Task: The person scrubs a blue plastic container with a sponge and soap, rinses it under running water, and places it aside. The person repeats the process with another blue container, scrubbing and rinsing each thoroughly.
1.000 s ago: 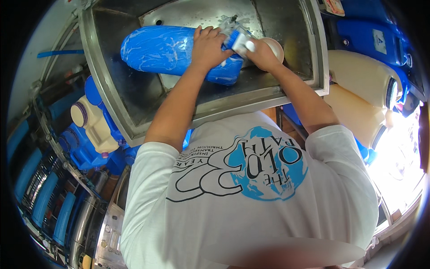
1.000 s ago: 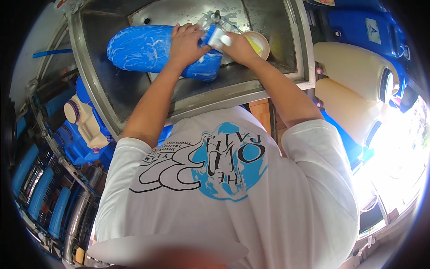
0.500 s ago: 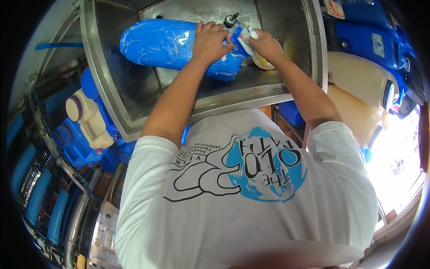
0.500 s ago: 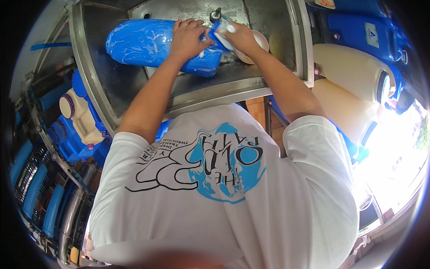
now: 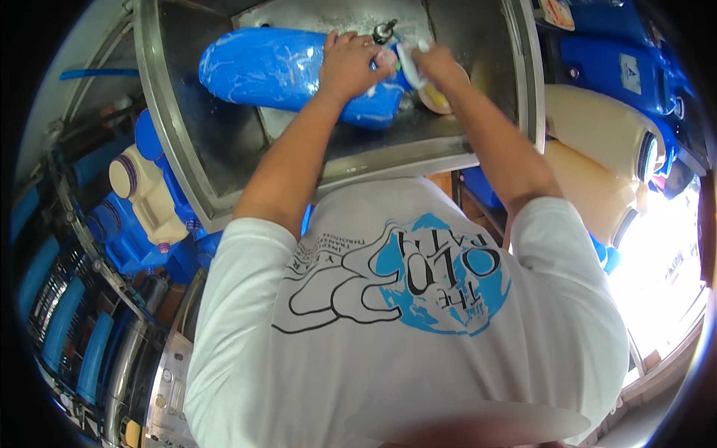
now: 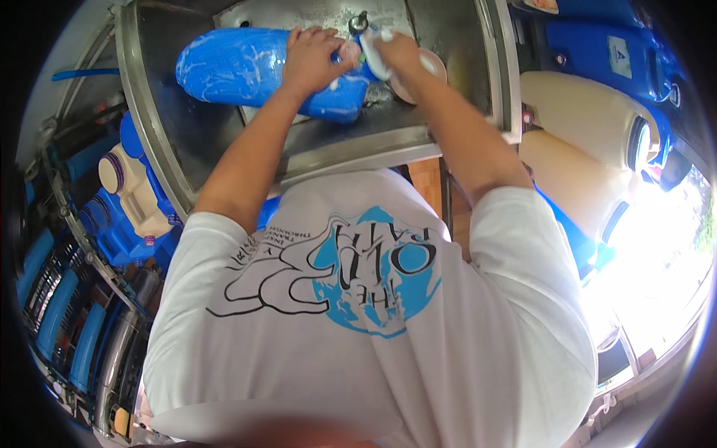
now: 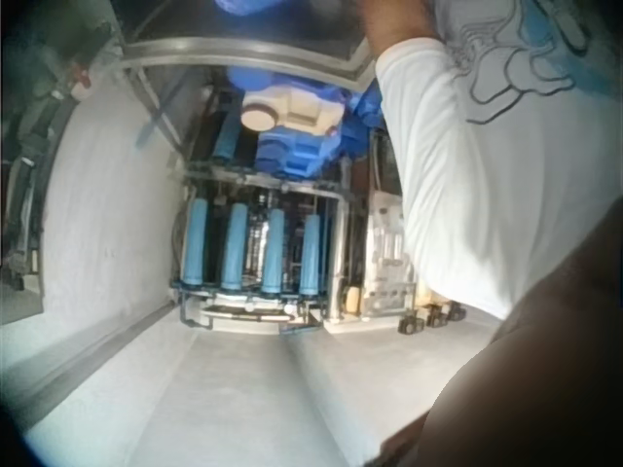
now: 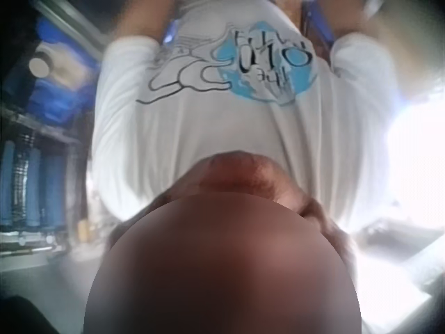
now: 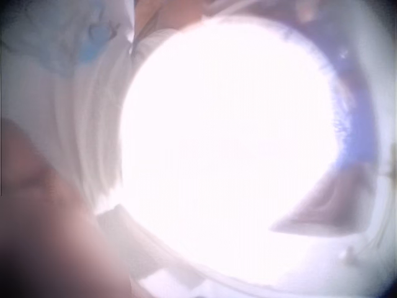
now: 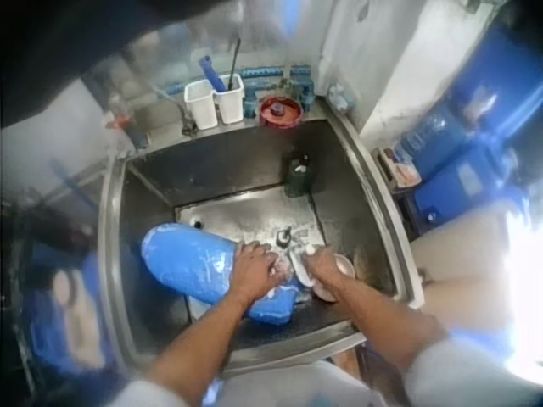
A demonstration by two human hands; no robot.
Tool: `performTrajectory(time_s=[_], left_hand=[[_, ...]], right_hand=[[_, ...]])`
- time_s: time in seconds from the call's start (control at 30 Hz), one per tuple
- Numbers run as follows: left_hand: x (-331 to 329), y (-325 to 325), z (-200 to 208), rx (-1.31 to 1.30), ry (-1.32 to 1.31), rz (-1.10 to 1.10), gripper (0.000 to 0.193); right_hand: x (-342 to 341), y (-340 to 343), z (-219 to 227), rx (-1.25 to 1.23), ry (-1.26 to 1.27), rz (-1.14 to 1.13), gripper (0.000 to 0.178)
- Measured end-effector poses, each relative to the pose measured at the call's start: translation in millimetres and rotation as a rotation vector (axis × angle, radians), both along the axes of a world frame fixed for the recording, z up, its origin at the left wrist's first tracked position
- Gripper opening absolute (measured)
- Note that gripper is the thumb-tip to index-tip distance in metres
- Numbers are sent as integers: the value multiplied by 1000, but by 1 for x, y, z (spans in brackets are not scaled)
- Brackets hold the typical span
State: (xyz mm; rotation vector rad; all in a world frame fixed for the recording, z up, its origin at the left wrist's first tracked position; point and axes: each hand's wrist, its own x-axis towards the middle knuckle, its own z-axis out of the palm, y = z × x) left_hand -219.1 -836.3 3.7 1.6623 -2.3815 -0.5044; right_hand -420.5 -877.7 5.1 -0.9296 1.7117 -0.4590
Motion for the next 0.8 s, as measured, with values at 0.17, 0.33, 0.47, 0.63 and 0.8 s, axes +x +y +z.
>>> performTrajectory(time_s=[0.17, 0.33, 0.47, 0.63, 0.8], left_hand=[[1, -2, -5, -91, 11, -8, 53], [1, 3, 2, -39, 4, 12, 52], [1, 0, -1, -77, -17, -5, 50], [2, 0, 3, -73, 32, -8, 46], [4, 1, -15, -110, 16, -1, 45]], right_hand=[[4, -3, 1, -3, -97, 36, 36], [-16, 37, -16, 128, -116, 40, 34], [3, -8, -12, -72, -55, 63, 35], [-25, 48, -35, -92, -111, 66, 30], [12, 10, 20, -274, -91, 99, 35]])
